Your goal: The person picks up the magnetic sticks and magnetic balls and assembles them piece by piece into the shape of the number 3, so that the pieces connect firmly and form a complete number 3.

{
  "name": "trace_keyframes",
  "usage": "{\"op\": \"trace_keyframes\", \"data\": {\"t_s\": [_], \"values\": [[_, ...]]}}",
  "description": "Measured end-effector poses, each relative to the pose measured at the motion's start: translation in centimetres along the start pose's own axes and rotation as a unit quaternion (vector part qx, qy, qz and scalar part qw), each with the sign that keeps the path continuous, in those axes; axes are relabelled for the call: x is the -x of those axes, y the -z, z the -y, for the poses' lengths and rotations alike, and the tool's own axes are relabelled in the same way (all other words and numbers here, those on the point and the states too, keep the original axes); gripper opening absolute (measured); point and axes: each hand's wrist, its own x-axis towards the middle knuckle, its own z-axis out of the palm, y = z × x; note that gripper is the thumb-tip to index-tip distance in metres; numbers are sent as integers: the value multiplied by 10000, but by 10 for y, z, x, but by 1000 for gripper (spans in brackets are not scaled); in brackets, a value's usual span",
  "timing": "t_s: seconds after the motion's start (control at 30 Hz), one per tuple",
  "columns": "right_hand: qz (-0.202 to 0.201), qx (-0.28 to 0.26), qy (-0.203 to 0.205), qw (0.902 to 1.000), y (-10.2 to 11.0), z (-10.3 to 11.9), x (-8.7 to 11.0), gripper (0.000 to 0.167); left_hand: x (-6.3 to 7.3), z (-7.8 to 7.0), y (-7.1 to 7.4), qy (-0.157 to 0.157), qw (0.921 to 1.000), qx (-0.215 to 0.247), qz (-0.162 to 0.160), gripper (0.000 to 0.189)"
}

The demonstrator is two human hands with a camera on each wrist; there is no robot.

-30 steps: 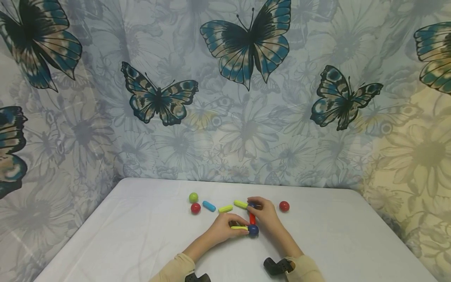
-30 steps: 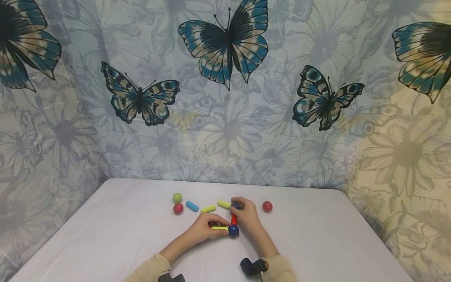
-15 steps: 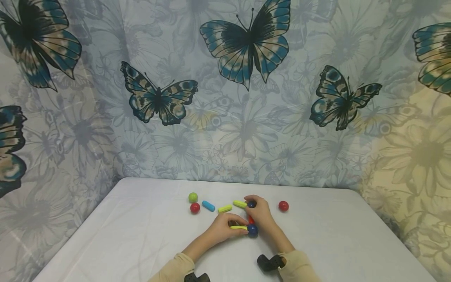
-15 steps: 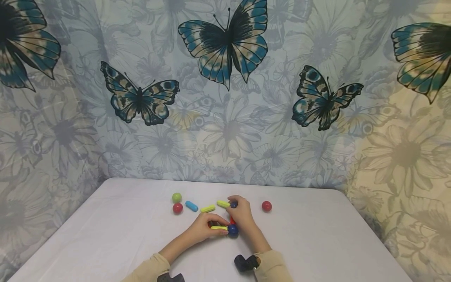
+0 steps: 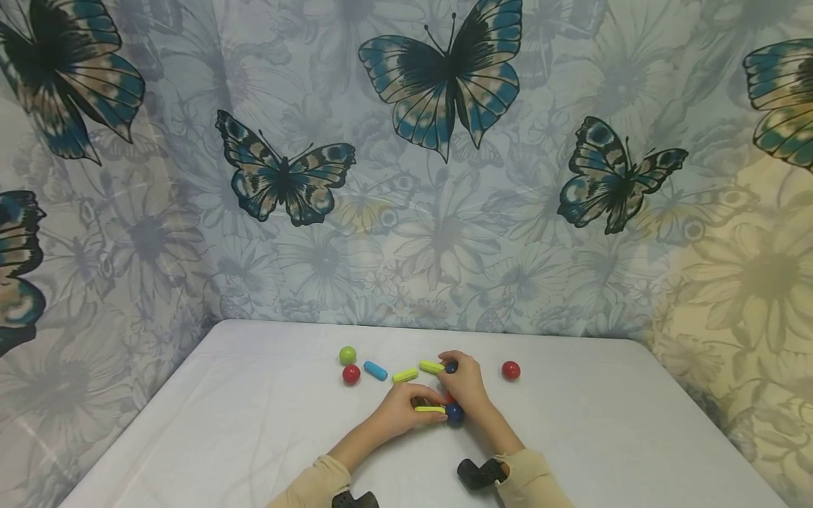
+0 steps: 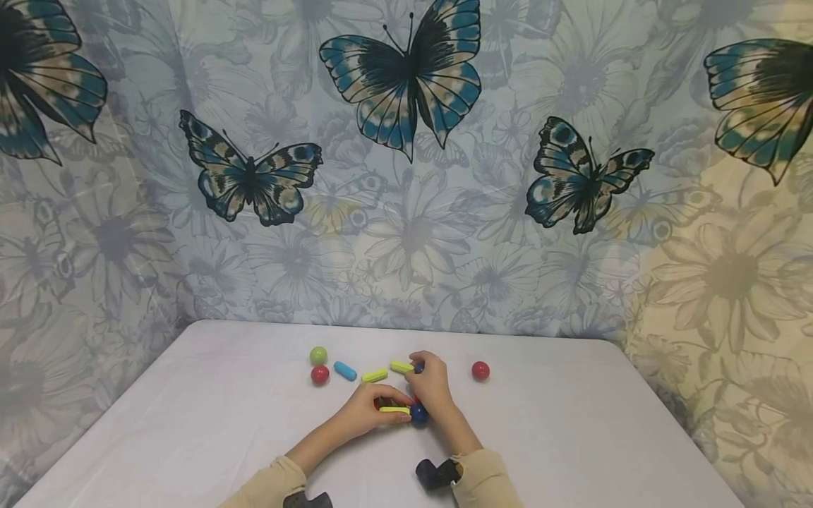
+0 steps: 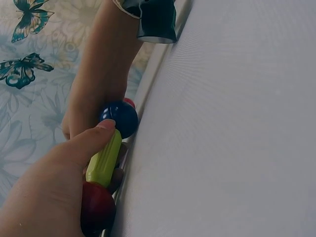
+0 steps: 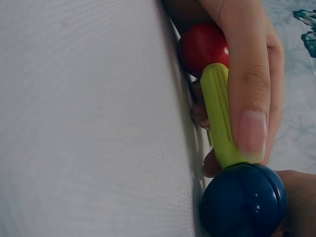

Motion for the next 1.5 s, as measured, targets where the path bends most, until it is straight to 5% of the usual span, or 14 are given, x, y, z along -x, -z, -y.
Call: {"op": "trace_keyframes", "data": {"t_s": [1.5], "values": [[33,-3,202,9998,-4,10,0,30,0,3,0,-91,9999,52,5,24]]}}
